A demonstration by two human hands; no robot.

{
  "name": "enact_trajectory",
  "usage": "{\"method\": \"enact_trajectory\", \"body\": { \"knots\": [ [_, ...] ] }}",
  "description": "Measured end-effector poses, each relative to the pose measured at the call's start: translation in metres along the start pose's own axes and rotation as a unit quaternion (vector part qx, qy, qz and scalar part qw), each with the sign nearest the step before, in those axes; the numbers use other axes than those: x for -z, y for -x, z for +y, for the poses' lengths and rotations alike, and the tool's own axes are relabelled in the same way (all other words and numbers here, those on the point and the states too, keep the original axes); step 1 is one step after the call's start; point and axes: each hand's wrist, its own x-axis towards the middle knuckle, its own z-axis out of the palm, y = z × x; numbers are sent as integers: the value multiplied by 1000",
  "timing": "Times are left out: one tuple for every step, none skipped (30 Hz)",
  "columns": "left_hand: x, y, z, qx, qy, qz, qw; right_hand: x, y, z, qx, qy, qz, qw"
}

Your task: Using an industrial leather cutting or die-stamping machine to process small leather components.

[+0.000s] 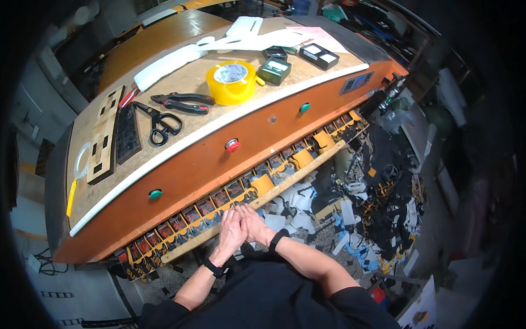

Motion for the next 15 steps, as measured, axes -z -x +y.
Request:
{"method": "enact_trajectory", "body": {
  "knots": [
    [3, 2, 1, 19, -8, -10, 1000, 5, -5, -3, -1, 28, -24, 999],
    [5, 4, 5, 22, -15, -5, 1000, 11, -8, -5, -1, 56, -46, 997],
    [11, 3, 10, 41, 14, -26, 999, 15, -10, -3, 5, 56, -41, 998],
    [16, 0, 16, 60, 42, -46, 996, 20, -12, -2, 9, 20, -36, 999],
    [23, -3, 22, 52, 87, -50, 994, 26, -14, 0, 14, -17, -30, 999],
    [33, -8, 28, 46, 80, -47, 995, 32, -14, 6, 18, -16, -23, 999],
    [42, -13, 31, 64, 102, -34, 992, 39, -11, 15, 22, -93, -19, 995],
    [52, -21, 32, 81, 123, -22, 989, 47, -7, 26, 26, -169, -16, 985],
    [69, -18, 21, 110, 85, 60, 989, 91, -6, 15, -46, -224, -19, 973],
    [87, -25, 15, 128, 52, 136, 981, 113, -1, 27, -76, -222, 101, 967],
    [106, -29, 11, 170, 29, 196, 965, 142, 4, 49, -108, -237, 195, 946],
    [124, -42, 14, 205, 15, 246, 947, 165, 9, 77, -182, -189, 302, 916],
    [143, -46, 12, 177, -39, 275, 944, 202, 1, 92, -201, -165, 395, 881],
    [154, -59, 11, 140, -85, 298, 940, 216, 2, 131, -205, -120, 468, 851],
    [166, -56, 2, 161, -104, 275, 942, 243, -7, 141, -224, -102, 451, 858]
  ]
}}
